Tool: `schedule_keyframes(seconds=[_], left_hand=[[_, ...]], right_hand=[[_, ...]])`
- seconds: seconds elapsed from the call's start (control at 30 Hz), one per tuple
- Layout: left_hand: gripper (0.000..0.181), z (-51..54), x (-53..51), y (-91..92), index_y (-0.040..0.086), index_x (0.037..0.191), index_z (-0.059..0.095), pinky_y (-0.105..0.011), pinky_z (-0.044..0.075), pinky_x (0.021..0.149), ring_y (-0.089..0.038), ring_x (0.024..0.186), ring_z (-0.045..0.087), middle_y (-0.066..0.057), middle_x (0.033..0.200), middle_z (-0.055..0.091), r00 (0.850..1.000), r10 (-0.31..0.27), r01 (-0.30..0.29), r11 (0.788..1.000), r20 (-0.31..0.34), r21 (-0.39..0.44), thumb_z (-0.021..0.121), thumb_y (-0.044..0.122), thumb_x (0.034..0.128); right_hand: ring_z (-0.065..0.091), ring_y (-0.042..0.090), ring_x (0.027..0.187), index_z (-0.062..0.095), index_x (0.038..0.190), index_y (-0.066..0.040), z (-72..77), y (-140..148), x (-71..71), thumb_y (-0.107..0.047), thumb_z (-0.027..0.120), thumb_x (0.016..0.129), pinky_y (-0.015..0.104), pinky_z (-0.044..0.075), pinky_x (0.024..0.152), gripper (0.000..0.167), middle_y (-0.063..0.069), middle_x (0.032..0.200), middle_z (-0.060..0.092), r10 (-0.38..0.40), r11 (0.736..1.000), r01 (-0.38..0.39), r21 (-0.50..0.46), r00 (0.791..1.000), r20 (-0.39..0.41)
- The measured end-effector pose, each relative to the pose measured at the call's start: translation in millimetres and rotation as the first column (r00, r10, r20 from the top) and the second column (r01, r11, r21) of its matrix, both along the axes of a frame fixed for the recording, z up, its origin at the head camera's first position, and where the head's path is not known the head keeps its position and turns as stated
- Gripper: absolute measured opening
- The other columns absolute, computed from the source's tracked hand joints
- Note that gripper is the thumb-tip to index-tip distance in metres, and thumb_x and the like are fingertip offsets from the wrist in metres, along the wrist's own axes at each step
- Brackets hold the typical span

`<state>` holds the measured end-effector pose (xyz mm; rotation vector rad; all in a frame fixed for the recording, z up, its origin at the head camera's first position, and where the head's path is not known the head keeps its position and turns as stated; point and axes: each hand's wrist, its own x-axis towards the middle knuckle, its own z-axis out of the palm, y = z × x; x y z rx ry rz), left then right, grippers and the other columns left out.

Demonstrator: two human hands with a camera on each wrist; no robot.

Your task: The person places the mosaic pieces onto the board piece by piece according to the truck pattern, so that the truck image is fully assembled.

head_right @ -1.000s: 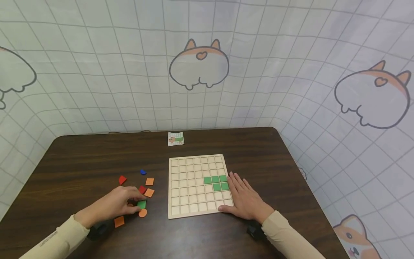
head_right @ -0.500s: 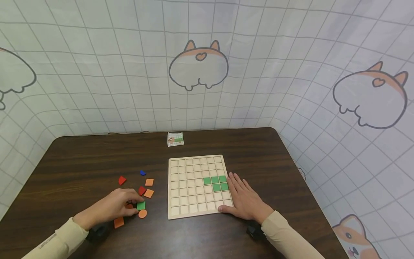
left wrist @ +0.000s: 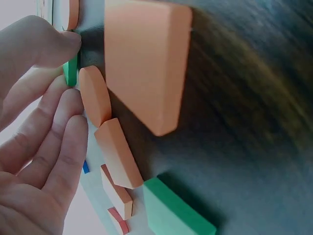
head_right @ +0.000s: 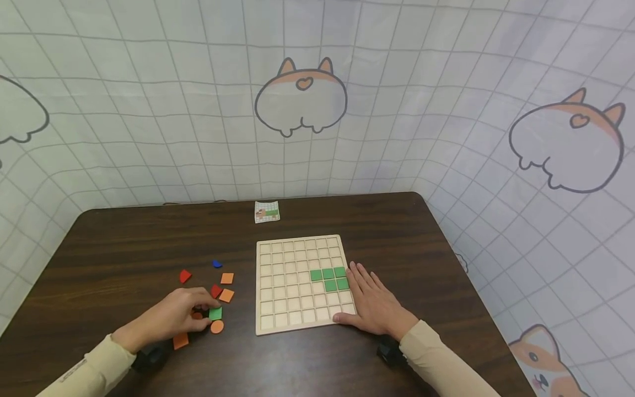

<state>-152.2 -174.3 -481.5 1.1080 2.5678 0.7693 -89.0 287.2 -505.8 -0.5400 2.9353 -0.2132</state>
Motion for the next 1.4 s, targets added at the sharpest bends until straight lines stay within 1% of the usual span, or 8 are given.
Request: schedule_keyframes(seconds=[0.2,0.4,0.6,0.77,0.83,0.93,1.17,1.4], left_hand=[[0.024,1.9,-0.9,0.6,0.011,0.111,0.079,-0.019,0.053,0.069,-0.001,0.081,0.060,0.006,0.098,0.070,1.000,0.020,-0.020,1.000,0.009,-0.010,0.079,0.009,0.0870],[0.024,8.1,-5.1,4.7,0.013,0.110,0.079,-0.021,0.056,0.072,-0.001,0.084,0.062,0.007,0.097,0.069,0.999,0.049,-0.049,0.999,0.007,-0.011,0.078,0.010,0.0866],[0.031,12.0,-8.1,14.5,0.011,0.120,0.076,-0.020,0.055,0.069,-0.002,0.084,0.063,0.005,0.106,0.071,0.990,0.096,-0.098,0.995,0.101,0.010,0.077,0.011,0.0894],[0.027,13.4,-11.9,26.4,0.011,0.115,0.078,-0.018,0.054,0.071,-0.002,0.081,0.062,0.007,0.097,0.069,0.999,0.048,-0.048,0.999,0.015,0.019,0.078,0.010,0.0879],[0.024,13.9,-13.7,32.0,0.011,0.111,0.078,-0.017,0.051,0.068,-0.003,0.077,0.059,0.006,0.092,0.067,1.000,0.030,-0.030,0.999,-0.001,0.039,0.077,0.009,0.0875],[0.024,13.6,-16.9,40.4,0.012,0.111,0.078,-0.017,0.048,0.066,-0.007,0.074,0.056,0.005,0.089,0.066,1.000,0.019,-0.020,0.998,0.005,0.063,0.078,0.007,0.0874],[0.029,11.1,-23.3,63.8,0.010,0.118,0.077,-0.020,0.057,0.076,-0.009,0.088,0.067,0.003,0.107,0.072,0.998,0.013,-0.017,0.998,0.057,0.066,0.077,0.011,0.0892],[0.029,13.7,-28.9,88.8,0.011,0.118,0.077,-0.023,0.058,0.078,-0.010,0.091,0.070,0.001,0.109,0.074,1.000,0.000,-0.002,0.997,0.027,0.078,0.078,0.015,0.0894]], right_hand=[[0.019,0.039,0.162,0.019,0.164,0.001,1.2,0,0.1,-0.078,0.049,0.093,0.058,0.028,0.127,0.110,0.022,0.173,0.017,0.002,1.000,-0.002,0.004,1.000,-0.004],[0.019,0.039,0.162,0.020,0.164,0.001,2.5,-1,0.4,-0.077,0.049,0.094,0.059,0.028,0.127,0.109,0.022,0.173,0.017,0.003,1.000,-0.003,-0.003,1.000,-0.004],[0.018,0.038,0.162,0.019,0.164,0.001,2.0,1,-0.1,-0.078,0.048,0.094,0.058,0.028,0.127,0.110,0.021,0.173,0.017,0.000,1.000,0.000,0.006,1.000,-0.001],[0.018,0.038,0.162,0.019,0.164,0.000,2.5,0,-0.3,-0.078,0.049,0.093,0.059,0.027,0.128,0.110,0.021,0.173,0.016,-0.004,1.000,0.005,-0.005,1.000,0.012],[0.017,0.038,0.162,0.019,0.164,0.000,2.9,0,-0.6,-0.078,0.049,0.093,0.059,0.027,0.128,0.110,0.021,0.173,0.016,-0.007,1.000,0.008,-0.010,1.000,0.018],[0.018,0.038,0.162,0.019,0.164,0.001,2.9,-1,-0.7,-0.078,0.049,0.093,0.059,0.027,0.128,0.110,0.021,0.173,0.016,-0.005,1.000,0.006,-0.006,1.000,0.017],[0.016,0.037,0.163,0.017,0.165,-0.001,2.6,-1,0.8,-0.079,0.048,0.093,0.059,0.025,0.128,0.110,0.021,0.174,0.014,-0.007,1.000,0.007,-0.015,0.999,0.040],[0.014,0.036,0.163,0.015,0.165,-0.002,4.8,1,0.4,-0.079,0.046,0.094,0.059,0.023,0.129,0.110,0.019,0.175,0.011,-0.015,1.000,0.015,-0.011,0.998,0.053]])
